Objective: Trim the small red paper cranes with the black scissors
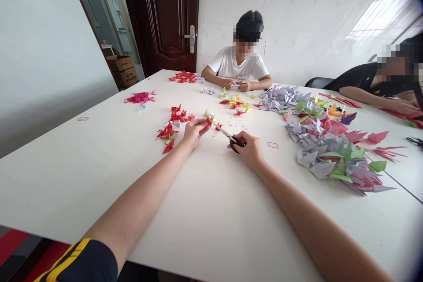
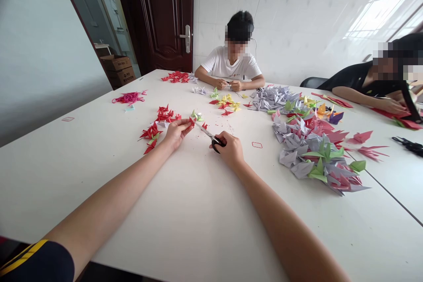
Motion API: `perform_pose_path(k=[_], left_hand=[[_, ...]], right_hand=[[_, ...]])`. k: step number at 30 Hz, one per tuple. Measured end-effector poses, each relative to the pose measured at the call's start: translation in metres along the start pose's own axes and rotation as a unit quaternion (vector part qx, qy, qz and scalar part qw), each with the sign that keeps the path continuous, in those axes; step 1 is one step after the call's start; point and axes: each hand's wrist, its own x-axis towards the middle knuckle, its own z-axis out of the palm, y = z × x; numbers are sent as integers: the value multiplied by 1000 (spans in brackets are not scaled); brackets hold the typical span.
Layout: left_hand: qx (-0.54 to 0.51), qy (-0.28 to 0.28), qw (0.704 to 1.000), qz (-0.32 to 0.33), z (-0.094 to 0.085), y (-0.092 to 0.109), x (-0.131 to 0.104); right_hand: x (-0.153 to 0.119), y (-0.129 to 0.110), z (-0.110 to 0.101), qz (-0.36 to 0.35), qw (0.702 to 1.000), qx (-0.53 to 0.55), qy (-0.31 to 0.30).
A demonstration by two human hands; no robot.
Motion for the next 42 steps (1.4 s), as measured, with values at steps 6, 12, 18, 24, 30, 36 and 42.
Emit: perform_pose_path(k=[6, 12, 18, 24, 30, 36, 42], left_hand=[[45, -20, 998, 26, 0, -1, -3], [116, 0, 989, 89, -4, -5, 1], [137, 16, 984, 111, -6, -5, 3], [145, 21, 982, 119, -5, -4, 2], [147, 23, 982, 120, -5, -4, 2], [144, 27, 981, 130, -5, -4, 3], [142, 32, 981, 127, -8, -5, 5]], right_hand=[[1, -4, -4, 18, 999, 24, 35], [1, -6, -4, -22, 999, -42, 23], [3, -2, -4, -12, 998, -67, -14], [3, -2, -3, -5, 995, -96, -32], [3, -4, -3, -1, 995, -92, -37], [3, -3, -4, -5, 996, -83, -37], [5, 1, -7, 4, 998, -63, -30]])
